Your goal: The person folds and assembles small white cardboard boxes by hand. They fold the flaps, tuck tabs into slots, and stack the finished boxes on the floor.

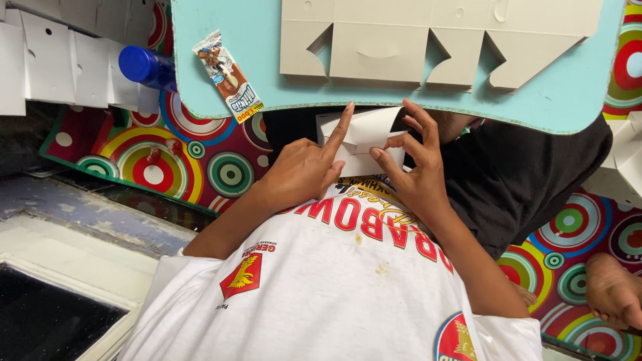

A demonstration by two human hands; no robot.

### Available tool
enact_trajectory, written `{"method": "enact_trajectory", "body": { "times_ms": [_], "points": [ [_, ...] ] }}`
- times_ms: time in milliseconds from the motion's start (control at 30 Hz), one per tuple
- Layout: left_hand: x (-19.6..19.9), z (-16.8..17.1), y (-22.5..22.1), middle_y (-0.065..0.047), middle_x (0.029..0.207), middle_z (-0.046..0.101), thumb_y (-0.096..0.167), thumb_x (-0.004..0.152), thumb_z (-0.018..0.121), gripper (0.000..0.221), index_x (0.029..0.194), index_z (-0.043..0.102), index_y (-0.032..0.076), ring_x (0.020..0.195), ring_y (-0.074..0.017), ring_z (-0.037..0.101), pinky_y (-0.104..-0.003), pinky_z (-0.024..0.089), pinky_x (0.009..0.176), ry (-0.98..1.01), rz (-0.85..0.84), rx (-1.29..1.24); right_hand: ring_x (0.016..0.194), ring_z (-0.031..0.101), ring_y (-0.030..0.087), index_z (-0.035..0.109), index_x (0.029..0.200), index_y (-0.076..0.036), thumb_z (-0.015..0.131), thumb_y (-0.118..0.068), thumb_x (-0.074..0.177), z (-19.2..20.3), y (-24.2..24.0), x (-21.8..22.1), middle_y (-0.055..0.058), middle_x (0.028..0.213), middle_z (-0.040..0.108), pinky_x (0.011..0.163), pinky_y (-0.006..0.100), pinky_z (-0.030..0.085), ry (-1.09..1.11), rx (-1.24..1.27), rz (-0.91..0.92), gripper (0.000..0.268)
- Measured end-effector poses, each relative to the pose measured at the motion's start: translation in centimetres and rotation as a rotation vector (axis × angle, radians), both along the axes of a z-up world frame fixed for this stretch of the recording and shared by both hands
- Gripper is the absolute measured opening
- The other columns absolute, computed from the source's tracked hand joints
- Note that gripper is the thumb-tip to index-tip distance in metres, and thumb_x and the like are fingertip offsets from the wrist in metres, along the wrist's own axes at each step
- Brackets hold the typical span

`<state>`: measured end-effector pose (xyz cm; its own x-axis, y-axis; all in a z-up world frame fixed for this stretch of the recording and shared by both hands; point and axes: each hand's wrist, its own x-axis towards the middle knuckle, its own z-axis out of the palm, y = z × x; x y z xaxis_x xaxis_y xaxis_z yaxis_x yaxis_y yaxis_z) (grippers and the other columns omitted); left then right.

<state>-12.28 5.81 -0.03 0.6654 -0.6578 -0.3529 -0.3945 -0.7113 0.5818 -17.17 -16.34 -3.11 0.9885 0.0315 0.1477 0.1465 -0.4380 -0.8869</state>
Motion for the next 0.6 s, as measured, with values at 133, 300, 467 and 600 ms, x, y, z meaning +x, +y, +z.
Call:
{"method": "enact_trajectory", "body": {
  "times_ms": [133,300,467,600],
  "points": [
    [-0.1,-0.2,0.0,-0.022,0.078,0.078,0.022,0.100,0.052,0.082,0.166,0.006,0.008,0.103,-0.0501,0.072,-0.056,0.048,0.101,0.029,-0.015,-0.016,0.143,0.045,0.049,0.066,0.094,-0.003,0.081,-0.012,0.096,0.8,-0.5,-0.2,0.016,0.159,0.036,0.113,0.059,0.042,0.057,-0.005,0.008,0.018],
    [-0.1,0.0,-0.1,-0.023,0.080,0.078,0.022,0.100,0.051,0.080,0.167,0.007,0.010,0.105,-0.0495,0.072,-0.055,0.047,0.101,0.034,-0.050,0.017,0.143,0.048,0.046,0.068,0.101,-0.003,0.077,-0.013,0.100,0.3,-1.3,0.1,0.016,0.157,0.042,0.106,0.047,0.051,0.155,0.090,-0.034,0.014],
    [0.0,0.2,0.0,-0.023,0.080,0.078,0.020,0.100,0.050,0.079,0.166,0.008,0.010,0.104,-0.0493,0.072,-0.054,0.047,0.102,0.045,-0.061,0.021,0.144,0.045,0.048,0.069,0.096,-0.002,0.080,-0.013,0.096,0.8,-0.6,0.1,0.016,0.157,0.040,0.112,0.054,0.045,0.147,0.061,-0.013,0.016],
    [-0.1,0.7,0.1,-0.025,0.084,0.078,0.020,0.100,0.051,0.078,0.166,0.011,0.009,0.106,-0.0500,0.071,-0.055,0.046,0.102,0.055,-0.074,0.027,0.148,0.039,0.043,0.072,0.097,-0.006,0.079,-0.018,0.098,0.8,-0.7,-0.7,0.014,0.159,0.039,0.119,0.054,0.036,0.121,-0.031,-0.008,0.014]
  ]
}}
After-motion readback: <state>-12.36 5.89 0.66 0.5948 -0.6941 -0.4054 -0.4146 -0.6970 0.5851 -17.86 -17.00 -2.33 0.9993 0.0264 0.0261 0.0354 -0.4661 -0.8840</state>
